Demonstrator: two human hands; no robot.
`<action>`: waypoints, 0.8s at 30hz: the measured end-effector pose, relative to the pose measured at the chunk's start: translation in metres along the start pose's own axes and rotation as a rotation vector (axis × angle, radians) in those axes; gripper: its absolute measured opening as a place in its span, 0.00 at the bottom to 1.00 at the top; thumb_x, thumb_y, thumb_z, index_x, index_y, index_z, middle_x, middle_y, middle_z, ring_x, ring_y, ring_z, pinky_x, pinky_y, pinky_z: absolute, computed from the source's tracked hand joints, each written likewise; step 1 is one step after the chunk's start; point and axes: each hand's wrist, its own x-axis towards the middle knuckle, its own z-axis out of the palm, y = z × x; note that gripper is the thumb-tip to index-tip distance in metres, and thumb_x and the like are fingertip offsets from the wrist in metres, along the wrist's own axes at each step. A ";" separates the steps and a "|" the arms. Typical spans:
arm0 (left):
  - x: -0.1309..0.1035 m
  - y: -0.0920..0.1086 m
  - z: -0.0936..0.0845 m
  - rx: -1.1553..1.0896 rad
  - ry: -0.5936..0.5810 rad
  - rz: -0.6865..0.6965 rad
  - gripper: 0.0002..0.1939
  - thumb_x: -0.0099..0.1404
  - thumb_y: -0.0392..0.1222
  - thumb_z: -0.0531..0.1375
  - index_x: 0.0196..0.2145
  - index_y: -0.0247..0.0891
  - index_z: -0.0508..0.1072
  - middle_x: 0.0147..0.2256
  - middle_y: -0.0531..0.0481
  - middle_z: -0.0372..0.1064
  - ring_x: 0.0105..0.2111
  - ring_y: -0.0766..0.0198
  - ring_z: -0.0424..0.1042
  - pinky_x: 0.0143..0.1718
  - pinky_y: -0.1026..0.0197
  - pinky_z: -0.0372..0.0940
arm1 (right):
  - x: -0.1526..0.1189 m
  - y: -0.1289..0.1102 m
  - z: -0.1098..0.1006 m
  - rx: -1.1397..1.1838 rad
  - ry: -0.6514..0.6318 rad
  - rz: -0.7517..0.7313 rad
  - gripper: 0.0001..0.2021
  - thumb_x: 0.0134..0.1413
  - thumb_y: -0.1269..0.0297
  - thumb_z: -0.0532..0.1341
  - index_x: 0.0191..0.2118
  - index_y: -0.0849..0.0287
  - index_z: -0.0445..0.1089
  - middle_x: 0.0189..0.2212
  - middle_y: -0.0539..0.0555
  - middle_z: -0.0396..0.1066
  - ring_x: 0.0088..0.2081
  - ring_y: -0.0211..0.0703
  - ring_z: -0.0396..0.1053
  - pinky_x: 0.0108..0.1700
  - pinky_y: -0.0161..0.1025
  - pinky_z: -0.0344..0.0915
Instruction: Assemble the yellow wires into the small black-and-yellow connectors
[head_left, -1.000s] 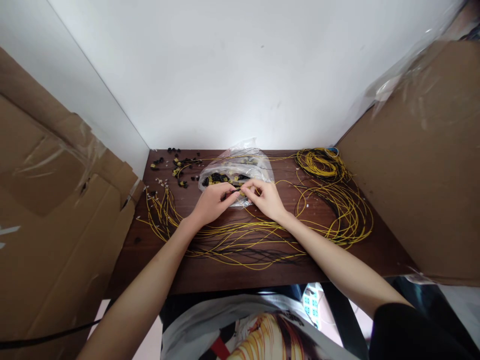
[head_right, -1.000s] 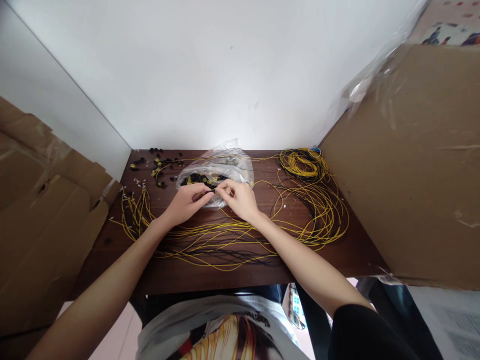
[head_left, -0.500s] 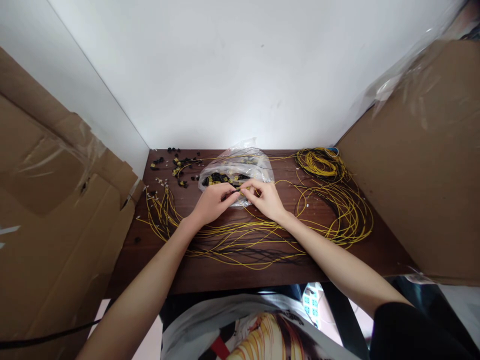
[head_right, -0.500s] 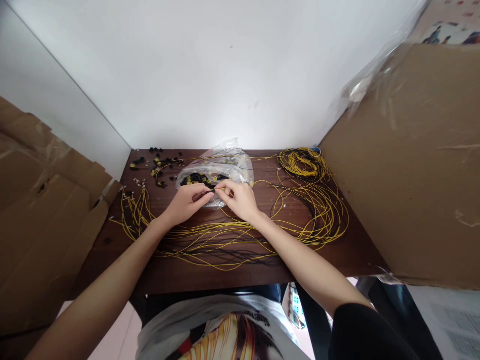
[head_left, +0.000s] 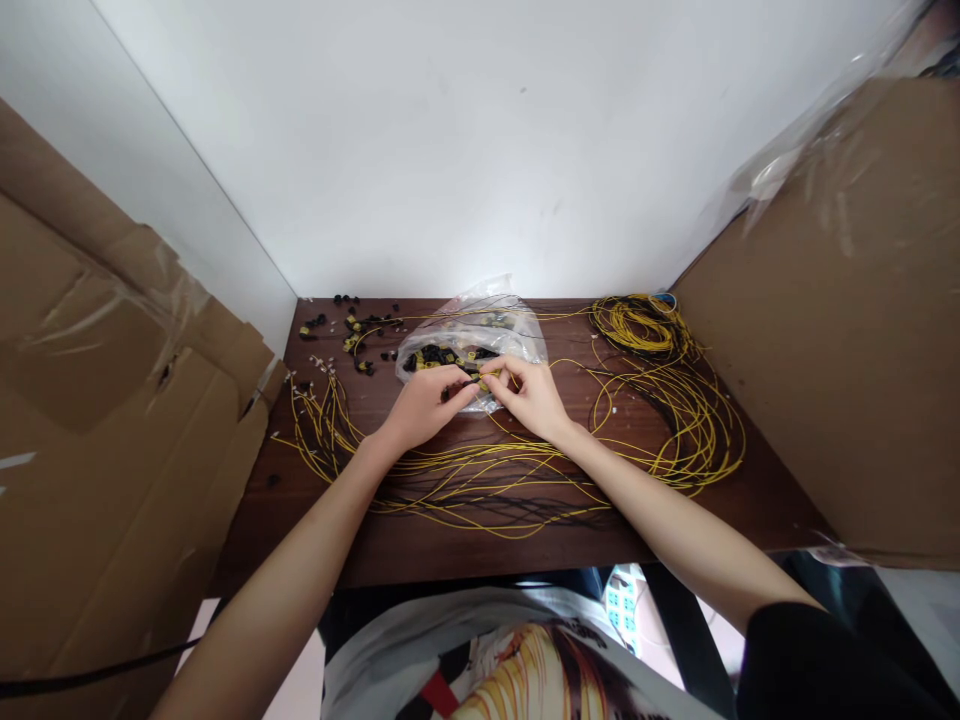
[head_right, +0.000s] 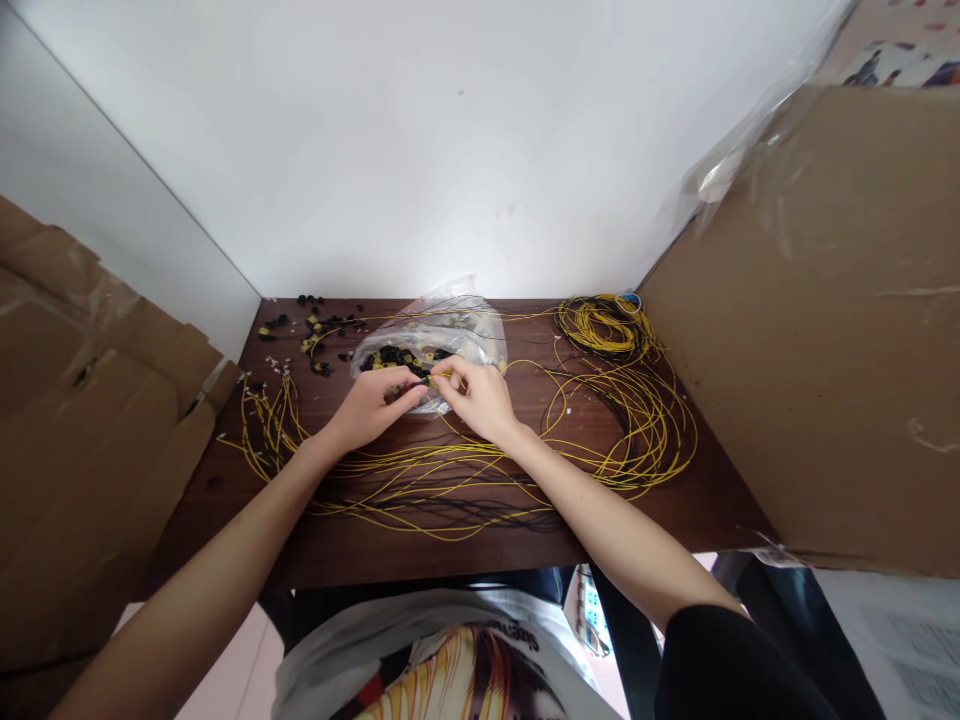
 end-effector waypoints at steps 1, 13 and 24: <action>0.000 0.000 0.000 -0.001 -0.002 0.000 0.13 0.65 0.45 0.53 0.28 0.34 0.71 0.25 0.52 0.67 0.25 0.68 0.62 0.28 0.65 0.54 | 0.000 0.000 0.000 -0.005 -0.011 -0.012 0.09 0.55 0.61 0.57 0.38 0.57 0.72 0.18 0.45 0.63 0.21 0.34 0.59 0.28 0.32 0.55; 0.000 -0.001 0.001 0.020 0.003 -0.017 0.14 0.65 0.45 0.53 0.28 0.34 0.71 0.25 0.51 0.67 0.25 0.68 0.63 0.27 0.66 0.55 | 0.001 0.002 0.002 0.036 0.017 0.016 0.10 0.55 0.60 0.57 0.34 0.59 0.73 0.17 0.46 0.65 0.20 0.34 0.59 0.27 0.33 0.55; 0.000 -0.001 0.001 0.012 0.042 0.009 0.11 0.64 0.43 0.55 0.32 0.33 0.73 0.26 0.51 0.67 0.25 0.68 0.63 0.29 0.64 0.56 | 0.001 0.003 0.001 -0.005 -0.017 -0.013 0.10 0.56 0.61 0.57 0.36 0.58 0.73 0.18 0.46 0.66 0.21 0.35 0.61 0.29 0.32 0.56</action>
